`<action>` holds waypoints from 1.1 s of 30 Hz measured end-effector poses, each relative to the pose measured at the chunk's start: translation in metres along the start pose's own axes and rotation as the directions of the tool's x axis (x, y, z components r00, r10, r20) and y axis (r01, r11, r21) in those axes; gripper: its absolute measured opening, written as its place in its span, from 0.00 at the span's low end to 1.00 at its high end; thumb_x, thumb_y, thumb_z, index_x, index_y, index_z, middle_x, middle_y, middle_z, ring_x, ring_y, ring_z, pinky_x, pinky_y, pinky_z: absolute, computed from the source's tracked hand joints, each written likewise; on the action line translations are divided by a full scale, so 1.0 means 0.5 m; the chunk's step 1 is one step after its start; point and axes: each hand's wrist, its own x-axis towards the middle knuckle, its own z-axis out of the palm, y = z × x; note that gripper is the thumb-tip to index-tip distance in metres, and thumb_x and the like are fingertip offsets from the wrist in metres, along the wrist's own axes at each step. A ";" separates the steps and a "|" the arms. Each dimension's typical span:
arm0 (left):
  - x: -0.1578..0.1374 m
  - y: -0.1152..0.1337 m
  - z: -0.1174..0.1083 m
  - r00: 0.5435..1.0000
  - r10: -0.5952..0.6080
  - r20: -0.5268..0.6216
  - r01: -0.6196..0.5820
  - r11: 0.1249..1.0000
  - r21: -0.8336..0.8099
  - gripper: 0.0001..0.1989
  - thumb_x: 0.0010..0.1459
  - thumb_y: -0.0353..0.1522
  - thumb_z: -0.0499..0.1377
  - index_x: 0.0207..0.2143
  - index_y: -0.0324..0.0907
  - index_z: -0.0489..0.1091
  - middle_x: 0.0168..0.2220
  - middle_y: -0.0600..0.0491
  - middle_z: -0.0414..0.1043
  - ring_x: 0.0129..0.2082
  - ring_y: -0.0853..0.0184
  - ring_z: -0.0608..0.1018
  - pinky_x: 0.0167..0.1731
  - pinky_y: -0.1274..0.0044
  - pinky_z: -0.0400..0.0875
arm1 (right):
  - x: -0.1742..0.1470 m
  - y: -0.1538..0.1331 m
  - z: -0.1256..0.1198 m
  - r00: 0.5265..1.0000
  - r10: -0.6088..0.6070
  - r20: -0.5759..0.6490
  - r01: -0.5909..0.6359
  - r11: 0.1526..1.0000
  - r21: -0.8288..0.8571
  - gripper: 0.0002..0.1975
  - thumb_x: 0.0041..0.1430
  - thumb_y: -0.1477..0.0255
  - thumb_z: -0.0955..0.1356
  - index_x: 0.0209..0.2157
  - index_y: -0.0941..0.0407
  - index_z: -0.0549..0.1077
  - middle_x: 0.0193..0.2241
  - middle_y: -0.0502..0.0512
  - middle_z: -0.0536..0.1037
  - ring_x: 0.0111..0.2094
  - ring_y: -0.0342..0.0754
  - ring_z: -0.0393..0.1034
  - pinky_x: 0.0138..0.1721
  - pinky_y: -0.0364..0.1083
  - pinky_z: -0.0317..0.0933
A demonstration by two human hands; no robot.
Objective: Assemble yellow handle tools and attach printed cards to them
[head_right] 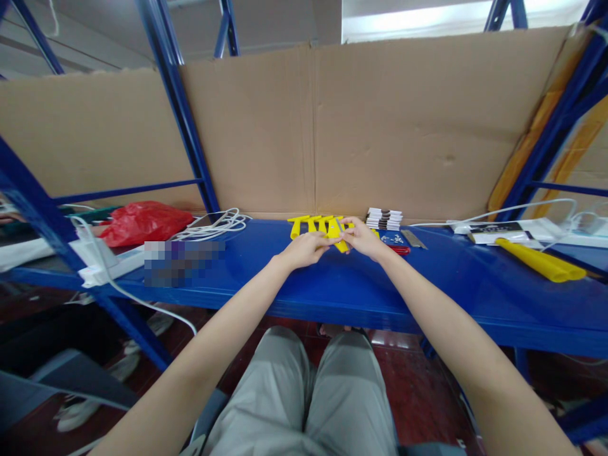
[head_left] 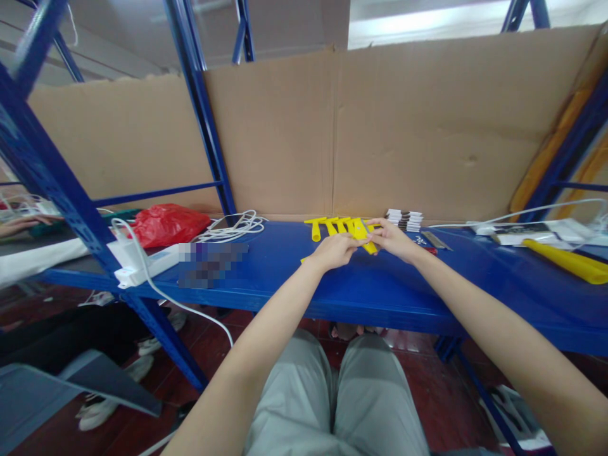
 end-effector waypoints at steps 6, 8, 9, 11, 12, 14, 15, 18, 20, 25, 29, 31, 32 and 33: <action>0.001 0.012 -0.006 0.999 -0.020 0.029 0.017 0.996 0.083 0.23 0.64 0.28 0.49 0.60 0.54 0.62 0.51 0.47 0.71 0.48 0.61 0.76 0.46 0.69 0.70 | 0.003 -0.002 -0.003 0.999 0.032 -0.029 -0.031 0.998 0.045 0.16 0.53 0.77 0.66 0.44 0.53 0.60 0.21 0.45 0.73 0.20 0.42 0.68 0.19 0.41 0.63; 0.002 0.016 -0.008 1.000 -0.010 0.027 0.008 0.996 0.089 0.24 0.64 0.28 0.48 0.60 0.54 0.60 0.54 0.47 0.69 0.49 0.60 0.75 0.47 0.69 0.70 | 0.004 -0.003 -0.006 0.999 0.037 -0.035 -0.035 0.997 0.065 0.17 0.53 0.77 0.67 0.43 0.53 0.61 0.21 0.45 0.74 0.20 0.42 0.68 0.18 0.41 0.63; 0.002 0.017 -0.009 1.000 -0.004 0.028 0.001 0.996 0.087 0.24 0.65 0.28 0.48 0.61 0.54 0.60 0.54 0.47 0.69 0.49 0.61 0.75 0.47 0.69 0.70 | 0.004 -0.003 -0.008 0.998 0.042 -0.036 -0.040 0.997 0.071 0.17 0.53 0.77 0.68 0.43 0.53 0.61 0.21 0.46 0.74 0.20 0.42 0.68 0.18 0.41 0.63; 0.003 0.018 -0.010 1.000 0.005 0.030 -0.007 0.996 0.083 0.24 0.65 0.27 0.48 0.61 0.54 0.59 0.54 0.47 0.69 0.49 0.61 0.75 0.48 0.69 0.69 | 0.004 -0.003 -0.010 0.998 0.049 -0.040 -0.046 0.996 0.078 0.17 0.52 0.76 0.69 0.43 0.53 0.61 0.21 0.46 0.73 0.20 0.42 0.68 0.18 0.40 0.63; 0.003 0.018 -0.010 1.000 0.007 0.029 -0.009 0.997 0.082 0.24 0.65 0.27 0.48 0.61 0.54 0.60 0.55 0.47 0.69 0.49 0.61 0.75 0.48 0.68 0.69 | 0.004 -0.002 -0.011 0.998 0.049 -0.042 -0.046 0.996 0.075 0.17 0.52 0.76 0.69 0.42 0.53 0.61 0.21 0.46 0.73 0.20 0.42 0.68 0.18 0.40 0.63; 0.004 0.018 -0.010 0.999 0.011 0.031 -0.014 0.997 0.078 0.23 0.64 0.27 0.48 0.60 0.54 0.62 0.54 0.46 0.70 0.49 0.61 0.76 0.49 0.68 0.69 | 0.003 -0.002 -0.012 0.998 0.044 -0.040 -0.042 0.998 0.053 0.17 0.52 0.75 0.69 0.42 0.53 0.62 0.21 0.46 0.73 0.19 0.42 0.67 0.17 0.41 0.62; 0.004 0.017 -0.009 0.999 0.012 0.034 -0.015 0.997 0.076 0.23 0.64 0.27 0.49 0.59 0.53 0.63 0.54 0.46 0.70 0.48 0.61 0.76 0.48 0.68 0.69 | 0.003 -0.001 -0.012 0.998 0.041 -0.037 -0.040 0.999 0.035 0.17 0.52 0.74 0.69 0.43 0.53 0.62 0.21 0.46 0.74 0.18 0.42 0.66 0.17 0.41 0.62; 0.005 0.015 -0.008 0.999 0.015 0.036 -0.017 0.998 0.062 0.23 0.63 0.26 0.49 0.58 0.51 0.64 0.52 0.46 0.72 0.47 0.61 0.77 0.48 0.68 0.69 | 0.004 0.000 -0.013 0.999 0.035 -0.036 -0.037 0.998 -0.046 0.15 0.54 0.73 0.68 0.43 0.53 0.63 0.20 0.46 0.73 0.16 0.41 0.64 0.16 0.41 0.60; 0.006 0.013 -0.006 0.999 0.022 0.023 -0.023 0.999 0.044 0.22 0.63 0.26 0.50 0.58 0.51 0.65 0.51 0.47 0.72 0.47 0.62 0.77 0.48 0.68 0.69 | 0.007 0.002 -0.018 0.998 0.021 -0.060 -0.028 0.993 -0.119 0.13 0.55 0.72 0.67 0.43 0.54 0.65 0.19 0.46 0.72 0.15 0.41 0.63 0.17 0.41 0.60; 0.007 0.004 0.000 0.998 0.032 -0.060 -0.033 0.999 -0.020 0.20 0.63 0.27 0.51 0.56 0.48 0.67 0.52 0.47 0.72 0.50 0.64 0.75 0.51 0.71 0.68 | 0.019 0.020 -0.068 0.975 -0.130 -0.182 0.008 0.832 -0.555 0.09 0.53 0.75 0.65 0.38 0.57 0.70 0.24 0.53 0.76 0.24 0.46 0.70 0.27 0.44 0.64; 0.007 -0.004 0.002 0.991 0.026 -0.131 -0.036 0.997 -0.069 0.22 0.62 0.26 0.51 0.57 0.48 0.66 0.53 0.48 0.72 0.53 0.64 0.73 0.53 0.69 0.67 | 0.017 0.035 -0.135 0.972 -0.109 -0.207 -0.119 0.534 -0.837 0.08 0.51 0.76 0.65 0.33 0.57 0.74 0.32 0.59 0.79 0.35 0.51 0.74 0.37 0.46 0.65; 0.008 -0.008 0.003 0.986 0.023 -0.167 -0.040 0.994 -0.099 0.22 0.62 0.26 0.51 0.58 0.48 0.65 0.54 0.48 0.71 0.54 0.64 0.72 0.54 0.67 0.65 | 0.010 0.043 -0.168 0.955 -0.044 -0.293 -0.246 0.432 -0.868 0.09 0.51 0.75 0.64 0.33 0.57 0.75 0.34 0.61 0.80 0.38 0.53 0.74 0.39 0.47 0.64; 0.008 -0.010 0.004 0.982 0.020 -0.187 -0.042 0.992 -0.116 0.22 0.62 0.26 0.51 0.57 0.48 0.65 0.55 0.48 0.70 0.55 0.64 0.72 0.54 0.66 0.65 | 0.005 0.048 -0.183 0.937 -0.019 -0.347 -0.312 0.397 -0.863 0.09 0.52 0.75 0.64 0.33 0.56 0.76 0.35 0.61 0.79 0.40 0.54 0.73 0.39 0.48 0.64; 0.008 -0.013 0.006 0.979 0.016 -0.206 -0.044 0.990 -0.133 0.21 0.63 0.26 0.51 0.57 0.48 0.65 0.55 0.48 0.69 0.55 0.64 0.71 0.55 0.66 0.64 | 0.001 0.055 -0.199 0.916 0.003 -0.400 -0.372 0.377 -0.848 0.09 0.52 0.74 0.64 0.33 0.56 0.76 0.36 0.62 0.79 0.40 0.55 0.73 0.39 0.48 0.64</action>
